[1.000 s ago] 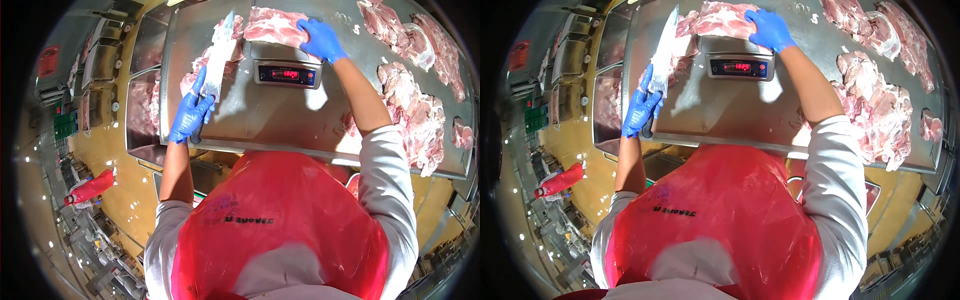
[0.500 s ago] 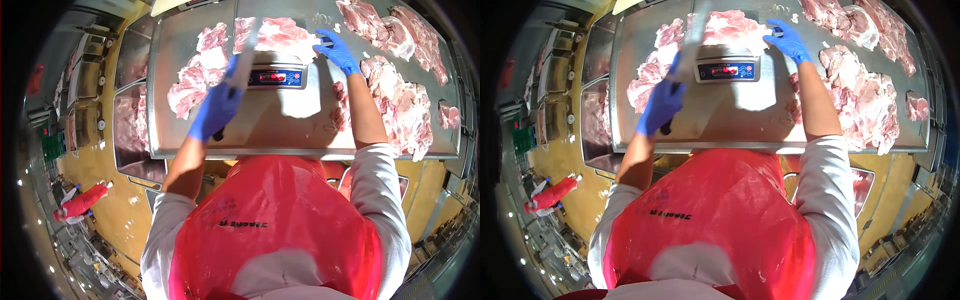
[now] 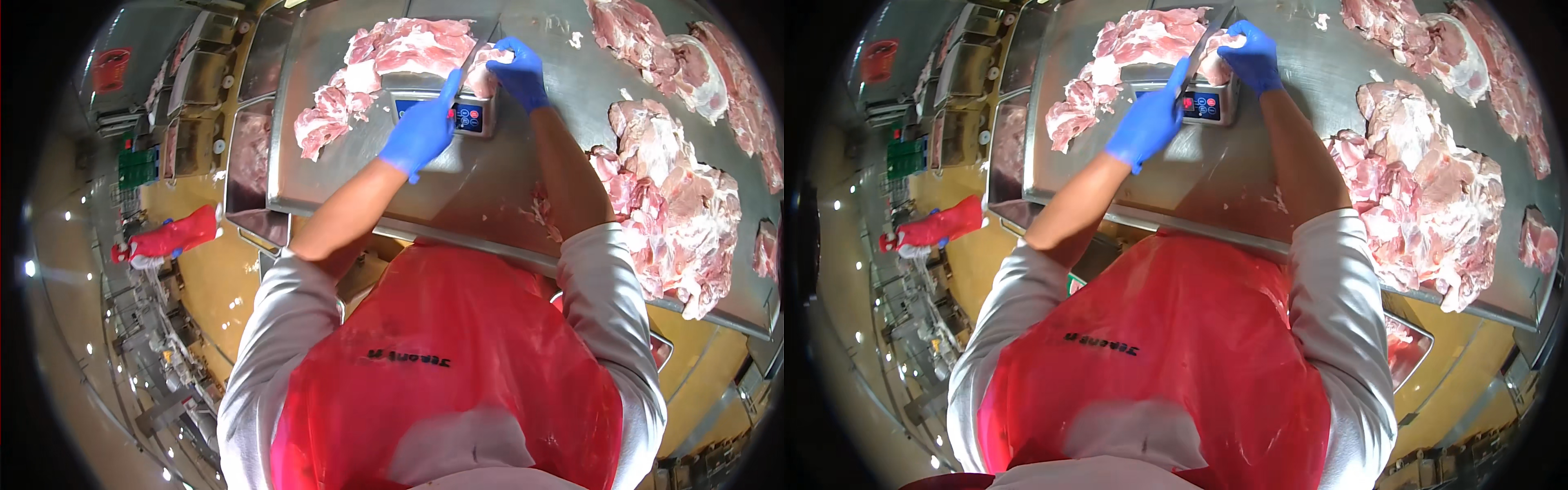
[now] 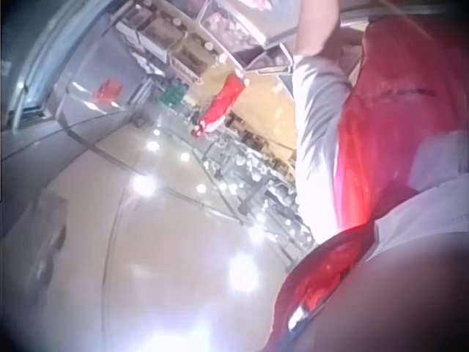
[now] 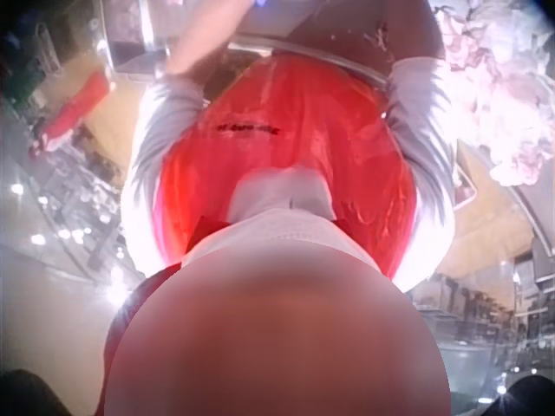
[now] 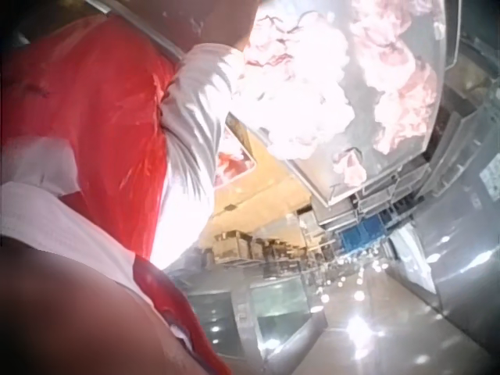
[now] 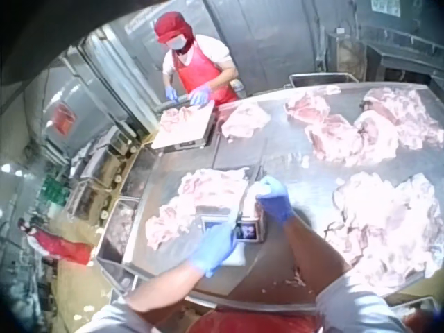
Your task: The person uses a knife to trim and portion raw meat on a stainless steel table. They place the meat on a digital scale to check the weight, then move the cut pieces into a green plastic bin. The process involves repetitive cutting, weighing, and sorting of the meat.
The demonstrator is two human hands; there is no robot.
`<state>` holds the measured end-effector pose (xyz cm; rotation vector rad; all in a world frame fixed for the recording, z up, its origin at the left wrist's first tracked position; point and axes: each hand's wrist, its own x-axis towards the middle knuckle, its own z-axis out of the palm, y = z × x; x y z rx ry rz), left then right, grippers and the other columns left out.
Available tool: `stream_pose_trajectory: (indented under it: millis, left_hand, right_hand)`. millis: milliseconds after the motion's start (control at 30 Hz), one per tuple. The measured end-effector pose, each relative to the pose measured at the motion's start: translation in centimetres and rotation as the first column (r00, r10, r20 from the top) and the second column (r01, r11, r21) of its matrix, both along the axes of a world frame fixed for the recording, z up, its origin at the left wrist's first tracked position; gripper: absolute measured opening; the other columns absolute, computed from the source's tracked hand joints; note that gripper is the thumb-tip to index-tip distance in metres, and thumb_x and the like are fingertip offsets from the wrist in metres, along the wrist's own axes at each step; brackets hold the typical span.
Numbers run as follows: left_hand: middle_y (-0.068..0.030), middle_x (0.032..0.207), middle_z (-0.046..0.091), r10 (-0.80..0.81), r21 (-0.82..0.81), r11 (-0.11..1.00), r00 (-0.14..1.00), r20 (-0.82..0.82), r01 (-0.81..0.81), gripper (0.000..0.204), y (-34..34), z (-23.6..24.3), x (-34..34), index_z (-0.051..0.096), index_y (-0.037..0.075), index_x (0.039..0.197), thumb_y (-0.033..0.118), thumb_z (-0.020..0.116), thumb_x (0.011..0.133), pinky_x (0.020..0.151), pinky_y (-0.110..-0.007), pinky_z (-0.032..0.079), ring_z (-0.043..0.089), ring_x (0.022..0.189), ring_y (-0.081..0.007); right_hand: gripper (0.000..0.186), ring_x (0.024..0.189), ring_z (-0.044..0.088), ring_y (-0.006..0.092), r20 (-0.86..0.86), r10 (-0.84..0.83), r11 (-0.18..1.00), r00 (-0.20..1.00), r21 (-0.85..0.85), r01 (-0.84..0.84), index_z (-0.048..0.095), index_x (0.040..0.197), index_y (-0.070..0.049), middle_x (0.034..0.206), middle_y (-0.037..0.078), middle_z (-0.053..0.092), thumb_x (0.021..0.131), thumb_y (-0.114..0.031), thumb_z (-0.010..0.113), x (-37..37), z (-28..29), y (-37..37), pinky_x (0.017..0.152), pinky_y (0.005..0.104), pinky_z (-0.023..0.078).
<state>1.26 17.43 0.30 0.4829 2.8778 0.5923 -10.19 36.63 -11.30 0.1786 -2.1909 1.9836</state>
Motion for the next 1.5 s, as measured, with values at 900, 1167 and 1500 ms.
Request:
stream_pose_trajectory:
  millis: [900, 1167, 1500]
  left_hand:
    - [0.0010, 0.068, 0.049, 0.217, 0.554, 0.741, 0.916, 0.339, -0.380, 0.077, -1.4, 3.9, 4.9, 0.008, 0.015, 0.158, 0.001, 0.048, 0.094, 0.049, -0.023, 0.041, 0.044, 0.054, -0.0068]
    - [0.0002, 0.073, 0.054, 0.390, 0.720, 0.500, 0.868, 0.308, -0.481, 0.082, -8.9, 7.3, 8.8, 0.005, 0.014, 0.158, 0.002, 0.054, 0.093, 0.046, -0.023, 0.040, 0.046, 0.052, -0.0062]
    - [-0.0033, 0.082, 0.058, 0.617, 0.745, 0.259, 0.699, 0.362, -0.615, 0.084, -17.1, 3.4, 16.8, 0.004, 0.021, 0.158, -0.002, 0.051, 0.092, 0.045, -0.022, 0.044, 0.048, 0.053, -0.0059]
  right_hand:
    - [0.029, 0.088, 0.058, 0.0139, -0.294, 0.005, 1.000, 0.956, -0.014, -0.009, 0.060, 0.102, -0.006, 0.099, 0.001, 0.061, 0.077, 0.000, 0.074, 0.0, 11.6, 9.3, 0.077, 0.0274, 0.047]
    - [0.053, 0.117, 0.054, 0.0207, -0.264, -0.203, 0.979, 0.943, -0.019, 0.205, 0.051, 0.131, 0.000, 0.129, 0.012, 0.056, 0.082, -0.001, 0.071, 3.7, 17.1, 16.7, 0.097, 0.0348, 0.048]
    - [0.047, 0.081, 0.052, 0.0103, 0.649, 0.191, 0.677, 0.736, 0.456, -0.578, 0.064, 0.120, -0.012, 0.102, 0.000, 0.064, 0.075, 0.003, 0.072, 14.7, 8.0, 22.9, 0.072, 0.0267, 0.048]
